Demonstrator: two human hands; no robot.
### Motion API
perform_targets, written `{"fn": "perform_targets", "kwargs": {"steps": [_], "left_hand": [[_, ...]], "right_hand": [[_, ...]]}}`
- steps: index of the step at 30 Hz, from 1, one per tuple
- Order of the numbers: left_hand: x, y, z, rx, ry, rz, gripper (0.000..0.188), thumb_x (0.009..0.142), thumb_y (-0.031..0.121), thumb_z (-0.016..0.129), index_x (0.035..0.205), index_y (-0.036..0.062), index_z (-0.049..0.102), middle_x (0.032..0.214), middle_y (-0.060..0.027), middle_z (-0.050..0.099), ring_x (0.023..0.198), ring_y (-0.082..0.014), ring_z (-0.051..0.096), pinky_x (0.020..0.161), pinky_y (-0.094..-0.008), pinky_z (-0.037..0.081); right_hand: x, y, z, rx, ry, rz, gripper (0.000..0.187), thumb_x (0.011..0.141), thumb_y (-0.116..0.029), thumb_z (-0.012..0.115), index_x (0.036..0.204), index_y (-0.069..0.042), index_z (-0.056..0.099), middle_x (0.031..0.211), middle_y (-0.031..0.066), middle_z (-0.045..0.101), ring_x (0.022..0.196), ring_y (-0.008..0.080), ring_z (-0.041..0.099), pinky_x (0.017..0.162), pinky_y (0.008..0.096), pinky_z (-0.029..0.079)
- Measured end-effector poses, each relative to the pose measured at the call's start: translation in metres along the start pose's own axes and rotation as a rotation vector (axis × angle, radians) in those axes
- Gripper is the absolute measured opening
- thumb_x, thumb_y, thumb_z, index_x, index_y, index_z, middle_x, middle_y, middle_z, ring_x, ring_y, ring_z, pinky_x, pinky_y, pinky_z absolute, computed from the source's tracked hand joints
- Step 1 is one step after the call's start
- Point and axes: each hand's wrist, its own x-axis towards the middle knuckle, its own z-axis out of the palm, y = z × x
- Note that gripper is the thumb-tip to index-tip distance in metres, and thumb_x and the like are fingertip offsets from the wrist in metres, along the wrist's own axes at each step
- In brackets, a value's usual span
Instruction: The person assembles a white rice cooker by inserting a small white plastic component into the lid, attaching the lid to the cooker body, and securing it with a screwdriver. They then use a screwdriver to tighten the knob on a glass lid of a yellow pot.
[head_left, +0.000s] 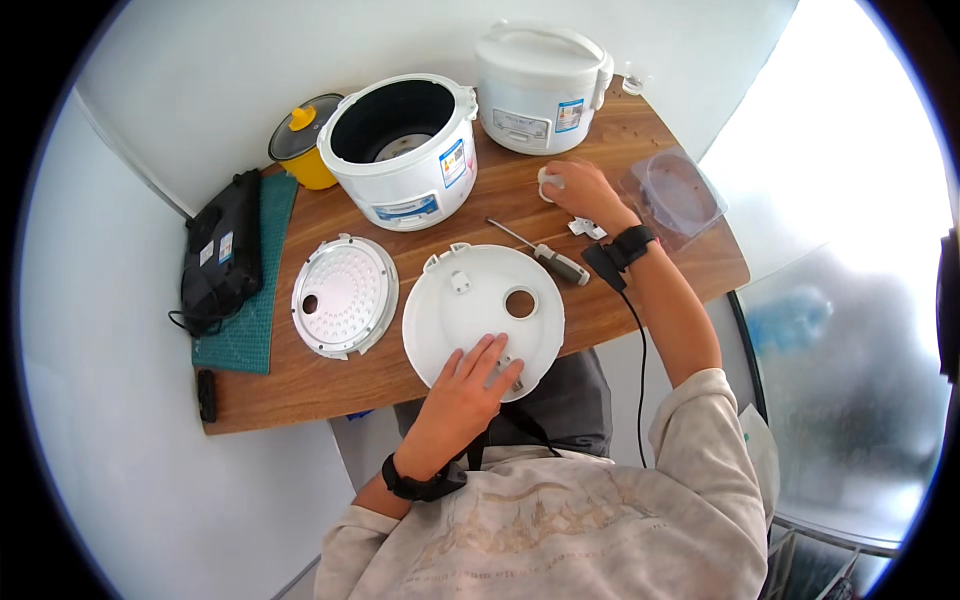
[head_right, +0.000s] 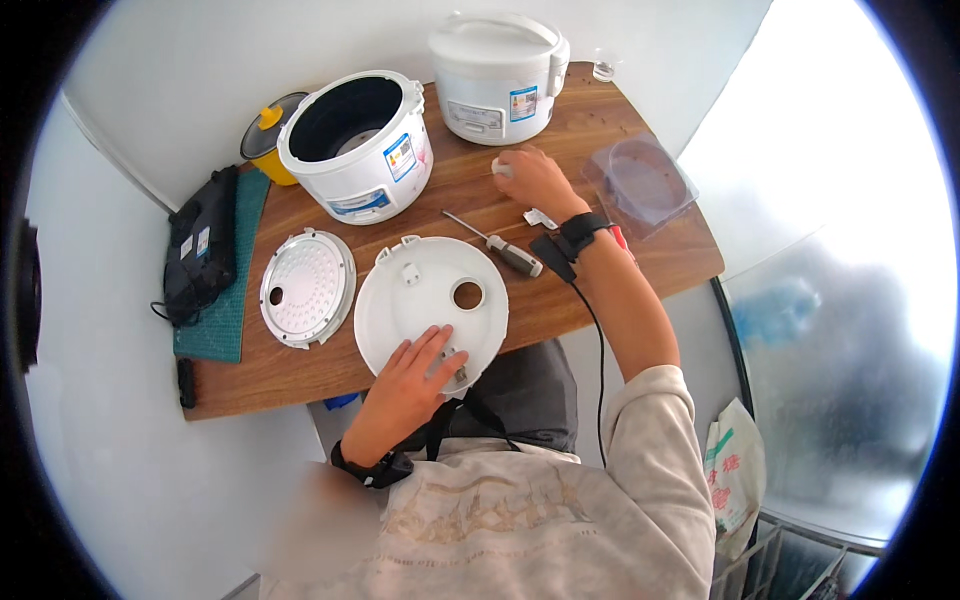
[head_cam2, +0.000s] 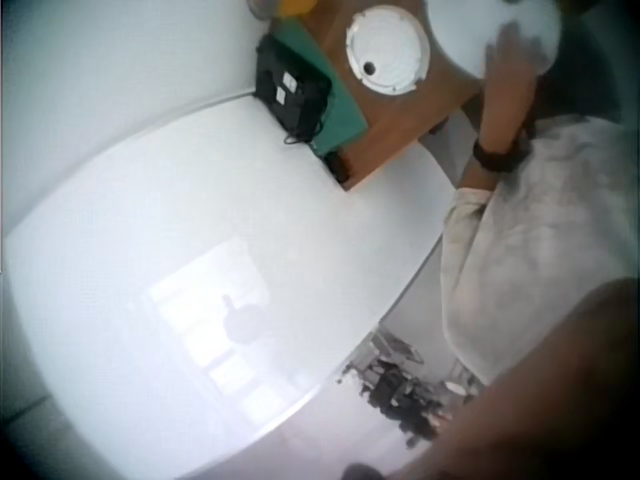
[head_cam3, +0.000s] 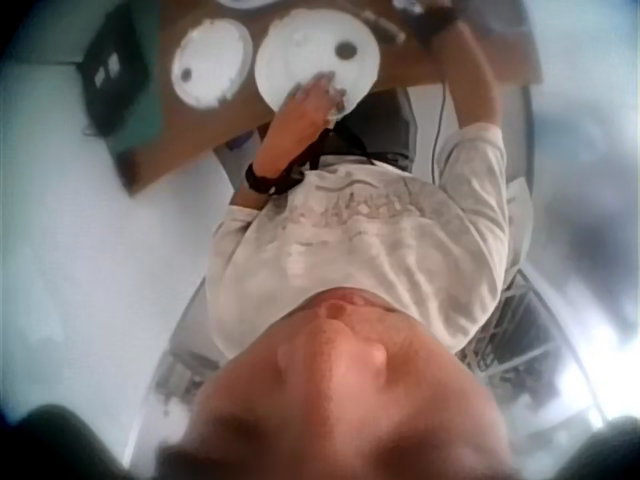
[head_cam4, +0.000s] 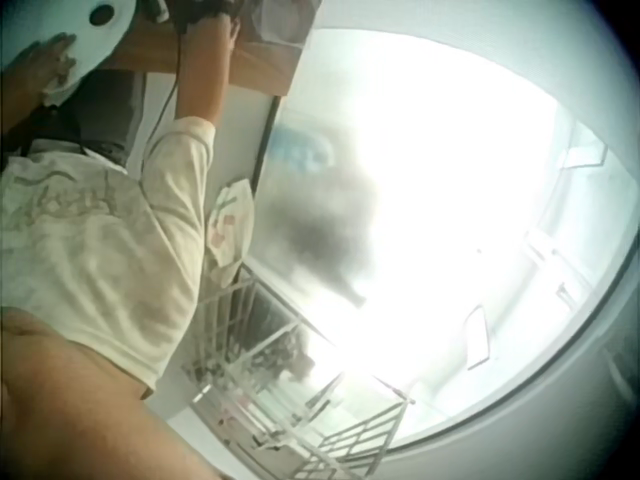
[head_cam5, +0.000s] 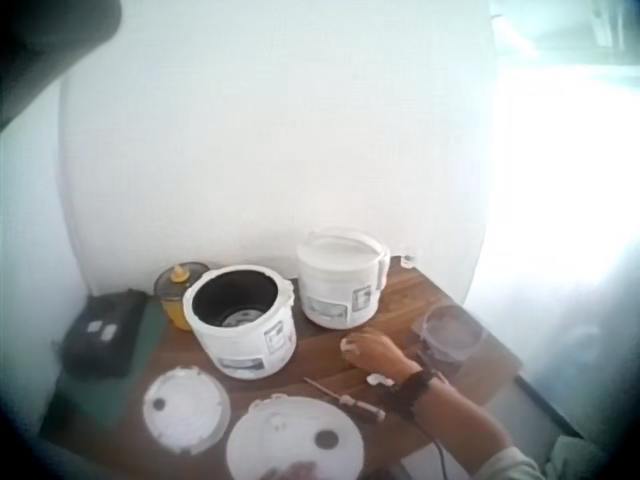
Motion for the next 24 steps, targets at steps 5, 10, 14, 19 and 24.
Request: {"fn": "perform_targets", "kwargs": {"steps": [5,10,14,19,24], "left_hand": [[0.001,-0.002,-0.010,-0.078,0.075,-0.012,0.058,0.070,0.004,0.075,0.125,0.0122,0.057,0.145,-0.0141,0.047,0.136,-0.0322,0.046,0.107,-0.0428,0.044],[0.001,-0.005,-0.022,-0.115,0.115,-0.026,0.055,0.070,0.002,0.074,0.122,0.0110,0.059,0.142,-0.0141,0.051,0.132,-0.0324,0.050,0.105,-0.0405,0.047],[-0.003,-0.009,-0.025,-0.139,0.133,-0.031,0.054,0.069,0.000,0.073,0.120,0.0109,0.060,0.142,-0.0133,0.052,0.132,-0.0321,0.050,0.105,-0.0404,0.047],[-0.012,-0.013,-0.027,-0.130,0.117,-0.028,0.054,0.068,0.000,0.073,0.118,0.0111,0.061,0.143,-0.0126,0.052,0.132,-0.0318,0.050,0.104,-0.0405,0.048],[-0.017,-0.018,-0.028,-0.150,0.128,-0.035,0.053,0.067,0.001,0.074,0.117,0.0116,0.061,0.142,-0.0113,0.053,0.132,-0.0316,0.051,0.104,-0.0410,0.048]], "right_hand": [[-0.004,-0.008,-0.008,0.006,-0.004,0.003,0.030,0.088,-0.025,0.062,0.108,-0.004,0.069,0.100,0.0218,0.069,0.097,0.0401,0.063,0.086,0.0484,0.050],[-0.018,-0.021,-0.019,0.123,0.043,-0.112,0.027,0.085,-0.020,0.068,0.105,-0.002,0.069,0.099,0.0203,0.069,0.094,0.0380,0.064,0.082,0.0451,0.050],[-0.030,-0.037,-0.025,0.266,-0.020,-0.125,0.025,0.081,-0.017,0.073,0.101,-0.002,0.070,0.097,0.0171,0.069,0.091,0.0325,0.066,0.080,0.0412,0.051],[-0.049,-0.073,-0.046,0.377,-0.158,-0.022,0.022,0.079,-0.012,0.075,0.097,-0.002,0.069,0.098,0.0156,0.068,0.086,0.0303,0.066,0.078,0.0396,0.053],[-0.059,-0.077,-0.041,0.455,-0.127,-0.108,0.020,0.079,-0.008,0.074,0.095,-0.002,0.065,0.095,0.0141,0.067,0.084,0.0285,0.066,0.076,0.0389,0.052]]}}
